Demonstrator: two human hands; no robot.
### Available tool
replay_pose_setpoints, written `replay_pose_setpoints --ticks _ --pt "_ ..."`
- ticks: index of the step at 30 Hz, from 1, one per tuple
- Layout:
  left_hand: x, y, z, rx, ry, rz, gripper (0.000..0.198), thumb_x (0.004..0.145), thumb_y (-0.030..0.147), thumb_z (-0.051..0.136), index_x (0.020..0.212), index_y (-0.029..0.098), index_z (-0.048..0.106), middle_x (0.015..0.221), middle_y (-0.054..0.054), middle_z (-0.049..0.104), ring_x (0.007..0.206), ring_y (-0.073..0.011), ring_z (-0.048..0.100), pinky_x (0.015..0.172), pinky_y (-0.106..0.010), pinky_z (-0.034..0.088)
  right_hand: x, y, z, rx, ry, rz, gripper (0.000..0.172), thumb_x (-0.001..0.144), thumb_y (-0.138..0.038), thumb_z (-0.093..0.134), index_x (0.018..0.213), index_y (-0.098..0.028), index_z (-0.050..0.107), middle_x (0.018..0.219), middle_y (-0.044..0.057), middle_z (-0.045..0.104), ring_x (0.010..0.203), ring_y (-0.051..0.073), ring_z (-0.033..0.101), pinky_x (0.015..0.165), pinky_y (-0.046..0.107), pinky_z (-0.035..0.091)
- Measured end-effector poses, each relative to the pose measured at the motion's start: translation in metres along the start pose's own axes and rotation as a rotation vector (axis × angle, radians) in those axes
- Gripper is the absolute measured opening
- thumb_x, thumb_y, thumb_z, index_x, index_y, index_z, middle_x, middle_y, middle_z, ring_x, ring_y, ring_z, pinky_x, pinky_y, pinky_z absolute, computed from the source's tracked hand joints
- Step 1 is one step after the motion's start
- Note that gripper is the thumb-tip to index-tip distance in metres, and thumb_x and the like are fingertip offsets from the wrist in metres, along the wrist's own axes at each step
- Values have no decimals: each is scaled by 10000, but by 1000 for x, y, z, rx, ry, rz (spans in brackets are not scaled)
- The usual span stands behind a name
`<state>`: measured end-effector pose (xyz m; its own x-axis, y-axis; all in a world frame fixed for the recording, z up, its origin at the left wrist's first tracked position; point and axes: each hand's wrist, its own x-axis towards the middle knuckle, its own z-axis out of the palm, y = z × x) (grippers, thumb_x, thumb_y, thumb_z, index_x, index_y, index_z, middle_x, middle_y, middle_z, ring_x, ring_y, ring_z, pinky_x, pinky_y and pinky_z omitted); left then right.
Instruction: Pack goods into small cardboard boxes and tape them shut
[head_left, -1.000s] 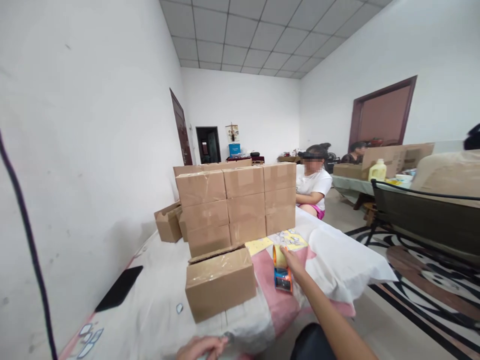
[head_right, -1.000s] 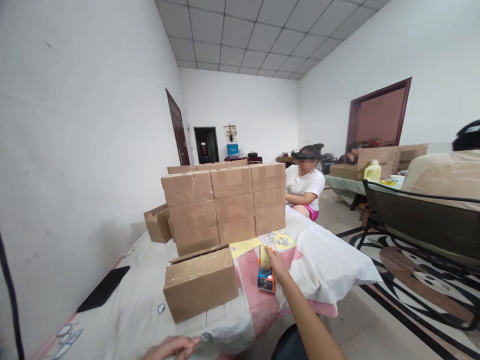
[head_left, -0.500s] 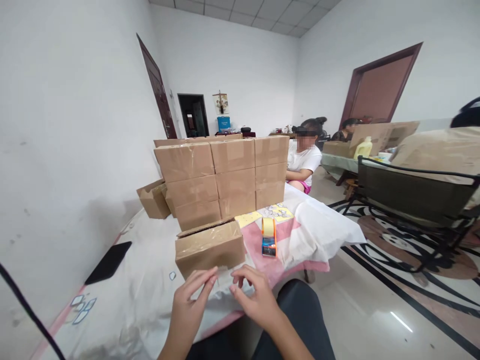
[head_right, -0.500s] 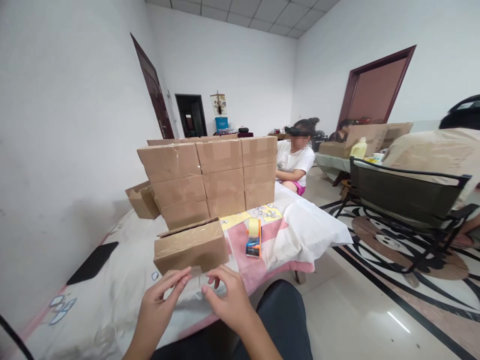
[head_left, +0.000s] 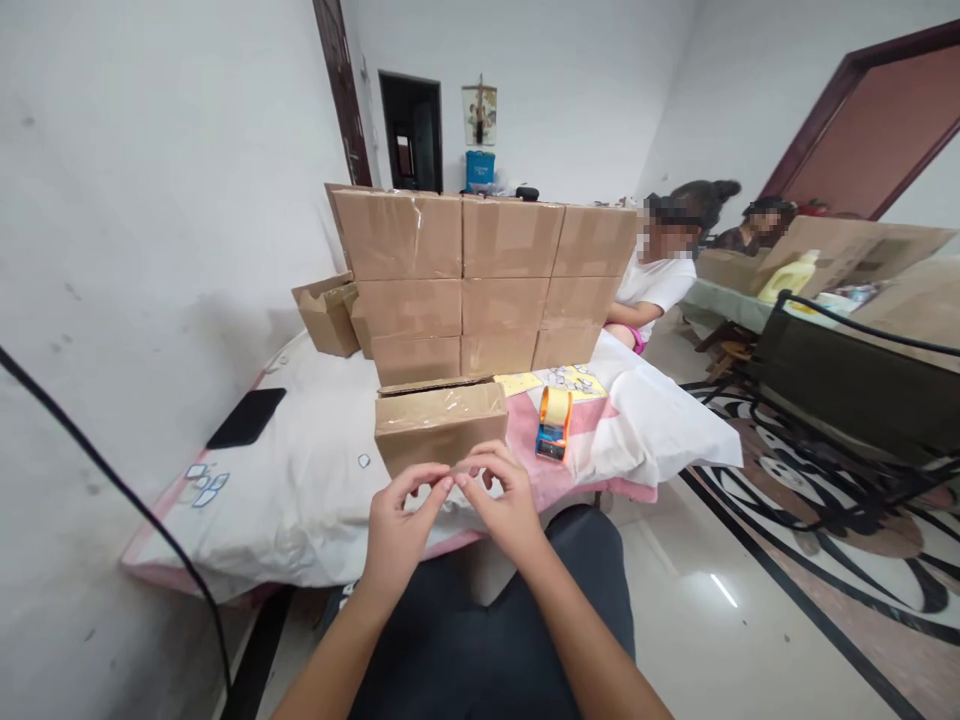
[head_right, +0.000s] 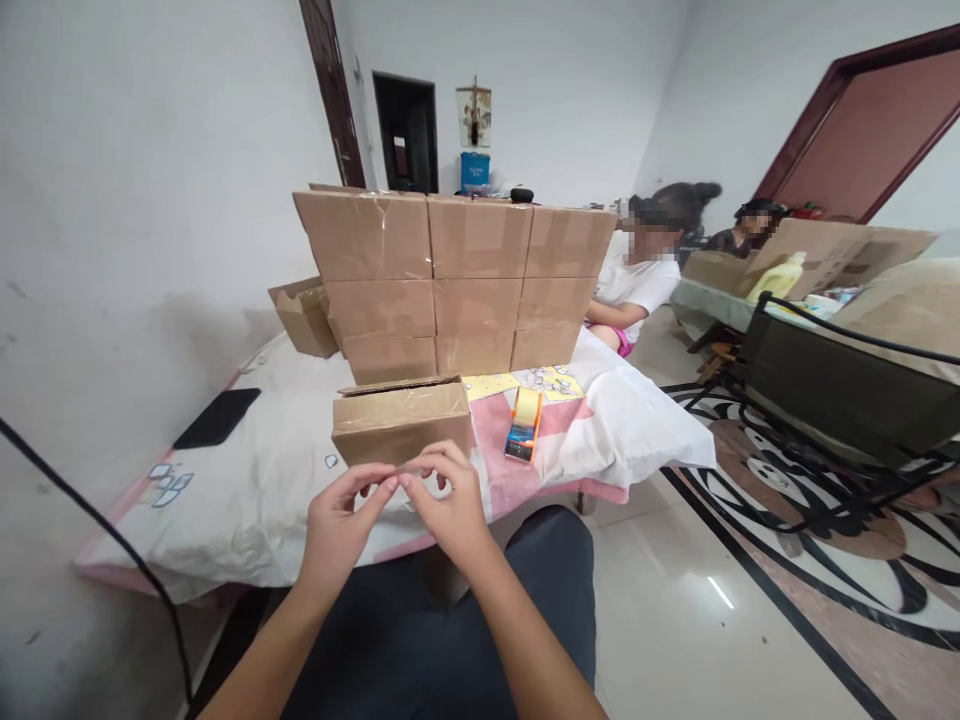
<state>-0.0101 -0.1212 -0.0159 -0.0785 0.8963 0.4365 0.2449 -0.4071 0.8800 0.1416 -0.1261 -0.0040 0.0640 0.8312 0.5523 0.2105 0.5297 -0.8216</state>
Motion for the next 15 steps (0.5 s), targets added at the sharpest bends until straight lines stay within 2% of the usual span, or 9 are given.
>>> replay_pose_setpoints --ticks 3,6,8,10,12,14,15 --pt "-4 3 7 -8 35 -45 178 828 384 717 838 206 727 822 -33 765 781 -189 711 685 -282 521 7 -1 4 -7 33 -13 82 872 -249 666 848 -221 739 948 48 627 761 141 583 631 278 442" --pt "-6 2 8 63 92 -32 255 859 428 690 973 200 699 901 -59 775 833 -224 725 728 -334 552 13 1 4 -54 27 -22 113 905 -252 634 834 -222 717 970 50 617 777 147 581 662 294 454" --pt "1 1 2 254 152 95 311 870 434 682 1077 203 680 1038 -89 769 950 -261 713 844 -403 549 22 1 -2 -111 26 -53 121 923 -264 616 842 -225 697 998 57 610 862 171 597 735 318 474" --pt "17 1 -7 532 192 266 376 877 416 680 1187 206 661 1255 -125 705 1157 -318 639 994 -485 480 37 -3 -13 -219 5 -108 129 938 -284 600 852 -229 679 1048 67 597 1014 210 584 887 371 468" --pt "40 1 -15 776 132 385 524 883 385 677 1360 197 574 1470 -142 553 1366 -360 478 1109 -547 364 58 -9 -24 -374 -57 -158 137 953 -305 577 871 -236 662 1129 76 582 1143 245 528 1026 440 396" --pt "63 -1 -19 911 -33 429 717 870 342 694 1508 180 410 1568 -137 431 1467 -351 348 1169 -569 273 82 -16 -32 -521 -153 -182 156 975 -310 530 890 -242 642 1213 74 567 1207 263 471 1069 481 336" --pt "73 -3 -19 948 -120 425 772 854 317 711 1531 173 368 1571 -132 428 1476 -340 338 1179 -565 259 94 -18 -33 -576 -213 -185 165 985 -305 505 899 -243 631 1249 70 561 1225 267 448 1071 490 320"
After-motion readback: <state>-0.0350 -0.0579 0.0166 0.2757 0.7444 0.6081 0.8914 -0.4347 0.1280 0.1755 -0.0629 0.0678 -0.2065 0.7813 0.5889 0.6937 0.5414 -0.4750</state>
